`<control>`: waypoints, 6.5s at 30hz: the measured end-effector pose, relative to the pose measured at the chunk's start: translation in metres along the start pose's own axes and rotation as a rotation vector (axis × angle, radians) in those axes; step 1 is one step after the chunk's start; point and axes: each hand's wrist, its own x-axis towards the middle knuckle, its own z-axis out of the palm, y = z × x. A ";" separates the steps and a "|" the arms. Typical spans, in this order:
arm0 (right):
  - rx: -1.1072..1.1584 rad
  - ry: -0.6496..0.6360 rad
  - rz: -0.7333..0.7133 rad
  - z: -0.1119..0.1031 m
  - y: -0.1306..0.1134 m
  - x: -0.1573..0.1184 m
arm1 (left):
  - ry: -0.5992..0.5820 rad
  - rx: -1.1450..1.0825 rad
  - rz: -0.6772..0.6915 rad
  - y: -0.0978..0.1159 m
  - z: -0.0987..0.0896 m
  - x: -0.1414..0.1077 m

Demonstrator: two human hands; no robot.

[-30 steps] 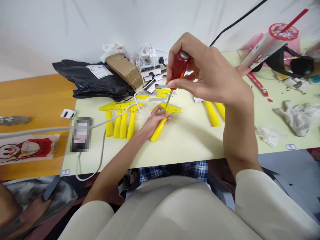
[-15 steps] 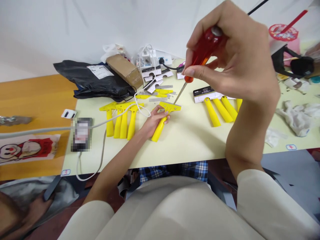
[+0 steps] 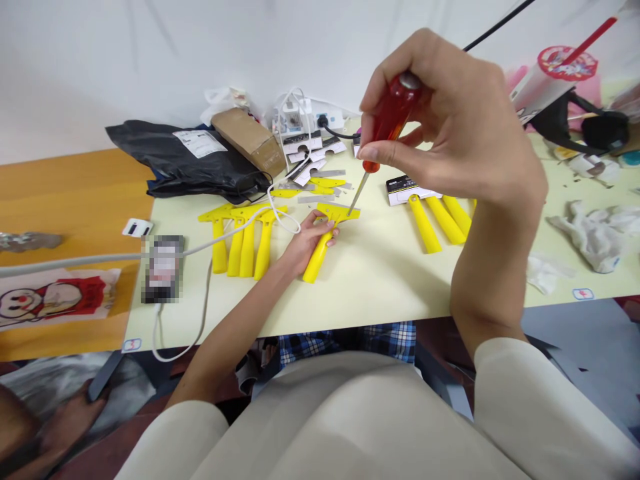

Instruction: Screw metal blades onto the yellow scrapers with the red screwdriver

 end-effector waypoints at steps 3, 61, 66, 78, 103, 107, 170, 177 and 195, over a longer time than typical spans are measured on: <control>0.003 -0.024 0.022 -0.001 0.001 -0.001 | -0.004 0.003 0.002 -0.001 0.000 0.001; -0.095 -0.110 -0.012 -0.002 0.011 0.000 | 0.022 0.001 -0.012 -0.002 0.001 0.002; -0.055 -0.216 0.005 -0.006 0.008 -0.002 | 0.053 0.001 -0.020 -0.001 0.002 0.002; -0.049 -0.228 -0.015 -0.005 0.009 -0.003 | 0.042 0.012 -0.014 -0.001 0.003 0.001; -0.136 -0.187 -0.063 -0.006 0.016 -0.001 | 0.025 0.026 -0.001 -0.001 0.004 0.001; -0.215 -0.118 -0.088 -0.005 0.015 0.000 | 0.000 0.020 -0.003 -0.002 0.003 0.001; -0.102 -0.186 -0.054 -0.006 0.012 -0.002 | 0.033 0.025 -0.008 -0.001 0.004 0.001; -0.144 -0.195 -0.068 -0.006 0.013 0.000 | 0.022 0.034 0.004 -0.001 0.004 0.001; -0.072 -0.178 -0.015 -0.009 0.012 -0.003 | 0.013 0.036 0.005 -0.002 0.001 0.003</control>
